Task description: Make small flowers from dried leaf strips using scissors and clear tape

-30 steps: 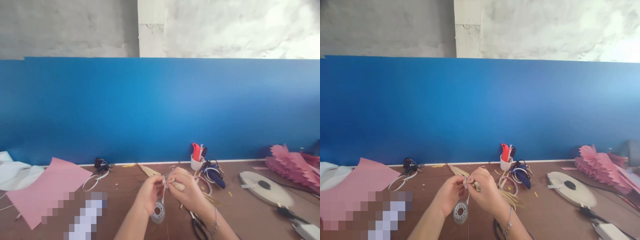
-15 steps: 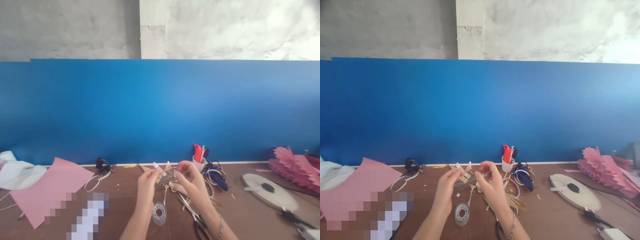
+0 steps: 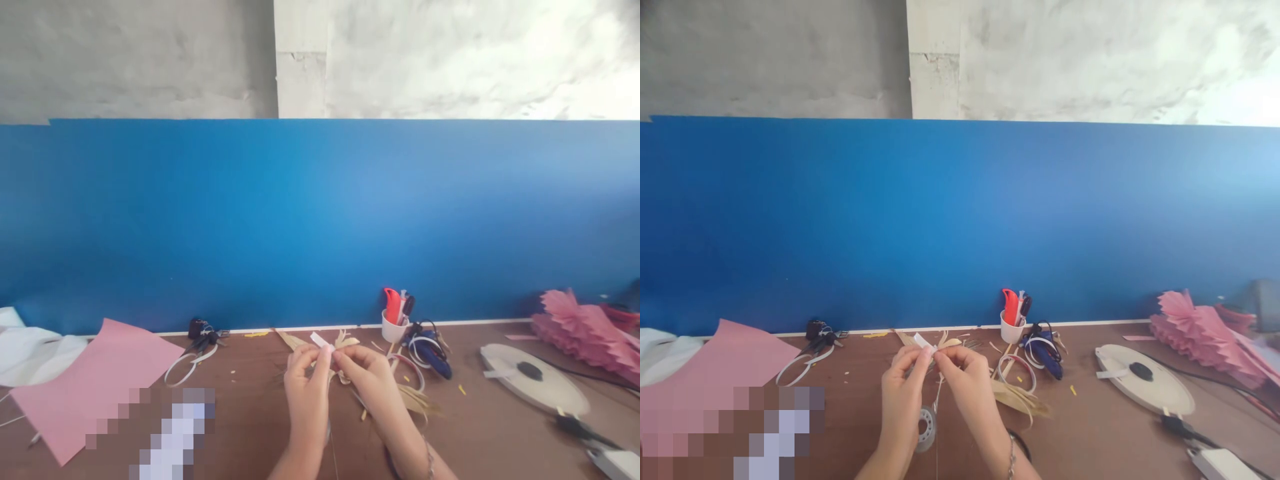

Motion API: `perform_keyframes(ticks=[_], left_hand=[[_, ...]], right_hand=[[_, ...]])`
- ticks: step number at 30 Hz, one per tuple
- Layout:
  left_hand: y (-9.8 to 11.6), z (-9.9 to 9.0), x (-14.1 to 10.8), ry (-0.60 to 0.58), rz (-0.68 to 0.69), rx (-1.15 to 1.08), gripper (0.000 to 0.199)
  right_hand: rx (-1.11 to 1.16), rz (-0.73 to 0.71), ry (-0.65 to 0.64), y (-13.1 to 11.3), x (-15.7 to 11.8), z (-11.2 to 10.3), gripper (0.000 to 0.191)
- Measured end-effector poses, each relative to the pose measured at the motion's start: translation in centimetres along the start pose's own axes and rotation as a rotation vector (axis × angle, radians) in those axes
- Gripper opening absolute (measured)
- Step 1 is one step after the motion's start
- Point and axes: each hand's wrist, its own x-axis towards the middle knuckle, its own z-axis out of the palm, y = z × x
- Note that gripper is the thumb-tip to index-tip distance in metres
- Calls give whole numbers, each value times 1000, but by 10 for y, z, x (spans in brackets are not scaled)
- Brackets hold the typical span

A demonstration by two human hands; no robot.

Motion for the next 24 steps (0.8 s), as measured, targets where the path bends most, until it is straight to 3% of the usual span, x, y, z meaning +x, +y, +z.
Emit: perform_keyframes(ticks=[5,14,19,24], left_hand=[[1,-1,0,-4,17,2,28],[6,-4,1,-4,184,174,25],[7,-3,-2,-12,131,85,21],[16,-1,-3,-119,-107,-242,25]], right_hand=[[3,-19,-37,6,2,-3,26],[-68,-92,-45,6,4,-5,24],[74,-77,-12,6,2,-2,25],[230,-61,-60,9,2,-1,31]])
